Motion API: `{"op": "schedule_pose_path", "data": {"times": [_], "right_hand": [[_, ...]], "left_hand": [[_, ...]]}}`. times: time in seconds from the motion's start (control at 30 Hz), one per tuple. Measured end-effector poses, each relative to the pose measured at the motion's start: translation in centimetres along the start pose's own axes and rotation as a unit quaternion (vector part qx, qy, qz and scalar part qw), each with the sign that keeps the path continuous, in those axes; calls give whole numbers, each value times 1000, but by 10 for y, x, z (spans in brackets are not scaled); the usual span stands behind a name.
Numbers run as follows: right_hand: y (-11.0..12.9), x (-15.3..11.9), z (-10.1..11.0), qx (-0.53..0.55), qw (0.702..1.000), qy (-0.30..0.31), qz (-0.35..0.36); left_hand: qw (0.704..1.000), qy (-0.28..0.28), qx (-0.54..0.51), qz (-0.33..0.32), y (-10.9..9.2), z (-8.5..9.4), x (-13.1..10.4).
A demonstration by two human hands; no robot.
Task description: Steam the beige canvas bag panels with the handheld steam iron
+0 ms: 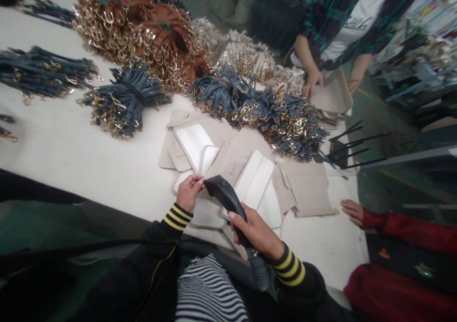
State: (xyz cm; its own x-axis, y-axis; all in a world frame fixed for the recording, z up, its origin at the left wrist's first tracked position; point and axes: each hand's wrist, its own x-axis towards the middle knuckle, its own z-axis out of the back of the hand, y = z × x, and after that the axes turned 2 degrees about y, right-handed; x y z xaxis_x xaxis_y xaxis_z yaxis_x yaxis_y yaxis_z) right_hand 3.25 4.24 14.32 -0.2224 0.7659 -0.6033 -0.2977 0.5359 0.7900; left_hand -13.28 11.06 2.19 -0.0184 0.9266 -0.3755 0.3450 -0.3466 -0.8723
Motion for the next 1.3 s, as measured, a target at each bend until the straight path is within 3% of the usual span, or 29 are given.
{"op": "schedule_pose_path", "data": {"times": [0.17, 0.37, 0.53, 0.7, 0.83, 1.0, 1.13, 1.2, 1.3], "right_hand": [[0, -5, 7, 20, 995, -93, 31], [-6, -7, 3, 9, 1000, -11, 0], [-6, -2, -5, -17, 998, -53, 23], [-17, -1, -2, 21, 999, -27, -9], [-20, 3, 7, 43, 995, -92, -3], [-13, 16, 14, 63, 990, -124, 2], [-8, 32, 14, 73, 988, -135, -1], [-6, 37, 14, 77, 987, -139, 4], [-5, 41, 15, 82, 987, -141, 11]], "left_hand": [[1000, 3, -4, 4, 3, 3, -1], [1000, 6, 10, 8, 1, 2, -1], [998, 30, 50, -4, 0, 4, -9], [974, 124, 181, 48, 10, 28, -21], [943, 176, 279, 37, 16, 36, -24], [957, 105, 271, -21, 18, 11, 13], [967, 69, 244, -8, 13, -15, 57], [972, 69, 223, 3, 9, -25, 74], [979, 121, 164, 29, 3, -34, 87]]}}
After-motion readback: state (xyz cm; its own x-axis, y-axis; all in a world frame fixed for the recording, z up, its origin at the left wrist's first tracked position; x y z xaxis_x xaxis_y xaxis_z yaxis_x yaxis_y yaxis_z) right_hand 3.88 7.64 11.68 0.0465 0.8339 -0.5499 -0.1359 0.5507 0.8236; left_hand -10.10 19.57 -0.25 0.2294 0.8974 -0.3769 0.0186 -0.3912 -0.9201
